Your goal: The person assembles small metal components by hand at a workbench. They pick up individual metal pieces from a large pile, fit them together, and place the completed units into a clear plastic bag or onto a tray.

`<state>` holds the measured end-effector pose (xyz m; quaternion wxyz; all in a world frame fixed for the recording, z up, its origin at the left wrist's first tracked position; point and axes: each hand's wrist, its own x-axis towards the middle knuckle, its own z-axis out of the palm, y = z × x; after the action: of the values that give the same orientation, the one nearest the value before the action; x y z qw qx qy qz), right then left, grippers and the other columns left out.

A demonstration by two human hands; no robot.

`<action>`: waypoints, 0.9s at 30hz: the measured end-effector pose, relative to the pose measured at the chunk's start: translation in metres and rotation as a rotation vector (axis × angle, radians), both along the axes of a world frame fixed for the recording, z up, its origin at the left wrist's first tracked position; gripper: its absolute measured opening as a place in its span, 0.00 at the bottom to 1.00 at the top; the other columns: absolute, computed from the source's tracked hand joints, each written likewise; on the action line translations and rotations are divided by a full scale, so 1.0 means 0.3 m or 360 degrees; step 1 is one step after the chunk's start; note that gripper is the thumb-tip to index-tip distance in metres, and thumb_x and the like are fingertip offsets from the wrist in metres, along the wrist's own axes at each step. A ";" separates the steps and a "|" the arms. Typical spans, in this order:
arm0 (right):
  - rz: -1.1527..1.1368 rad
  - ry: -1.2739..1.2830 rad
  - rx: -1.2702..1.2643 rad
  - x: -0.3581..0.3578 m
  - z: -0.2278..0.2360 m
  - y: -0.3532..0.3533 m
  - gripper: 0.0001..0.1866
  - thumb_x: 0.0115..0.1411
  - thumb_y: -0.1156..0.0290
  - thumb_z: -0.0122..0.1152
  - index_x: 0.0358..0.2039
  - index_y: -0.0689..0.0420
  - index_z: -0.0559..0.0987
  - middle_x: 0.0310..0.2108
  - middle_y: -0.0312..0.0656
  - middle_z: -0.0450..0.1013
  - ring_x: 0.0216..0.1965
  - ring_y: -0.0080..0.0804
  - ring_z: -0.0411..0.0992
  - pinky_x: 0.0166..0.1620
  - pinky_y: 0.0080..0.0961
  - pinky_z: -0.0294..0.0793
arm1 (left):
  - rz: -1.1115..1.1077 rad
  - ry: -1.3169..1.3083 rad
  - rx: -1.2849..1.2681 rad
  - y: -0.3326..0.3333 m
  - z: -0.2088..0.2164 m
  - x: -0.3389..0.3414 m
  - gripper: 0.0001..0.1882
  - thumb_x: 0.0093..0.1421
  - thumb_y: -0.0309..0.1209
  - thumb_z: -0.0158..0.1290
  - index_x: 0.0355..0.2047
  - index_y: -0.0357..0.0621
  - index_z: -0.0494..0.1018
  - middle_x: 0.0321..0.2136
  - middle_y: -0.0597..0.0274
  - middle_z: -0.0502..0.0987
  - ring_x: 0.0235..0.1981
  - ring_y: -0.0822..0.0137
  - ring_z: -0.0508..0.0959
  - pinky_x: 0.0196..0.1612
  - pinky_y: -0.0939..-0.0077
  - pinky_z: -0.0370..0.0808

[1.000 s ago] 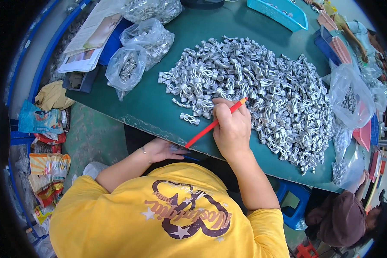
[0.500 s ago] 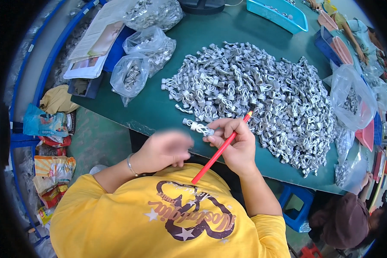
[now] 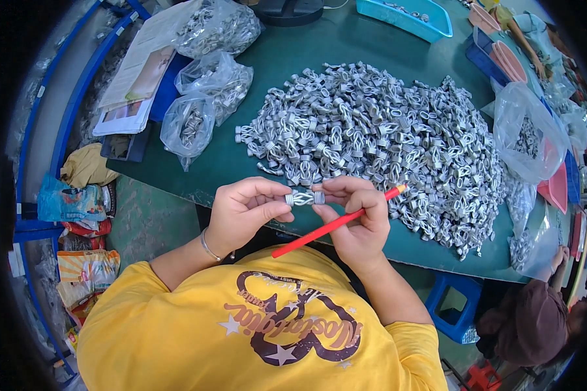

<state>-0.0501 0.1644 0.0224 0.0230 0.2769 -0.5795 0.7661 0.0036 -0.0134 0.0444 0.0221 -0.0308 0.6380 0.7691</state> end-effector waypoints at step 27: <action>-0.0411 0.1036 0.1065 -0.105 0.080 -0.020 0.12 0.44 0.82 0.63 0.19 0.57 0.67 0.25 0.44 0.75 0.24 0.38 0.73 0.25 0.28 0.72 | 0.0055 -0.0438 0.0424 -0.005 -0.041 -0.093 0.11 0.54 0.23 0.55 0.39 0.34 0.72 0.26 0.62 0.75 0.24 0.75 0.75 0.28 0.84 0.73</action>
<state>-0.0816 0.1582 0.0464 0.2077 0.4203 -0.7865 0.4021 -0.0244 -0.0150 0.0321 0.0997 -0.1434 0.5208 0.8356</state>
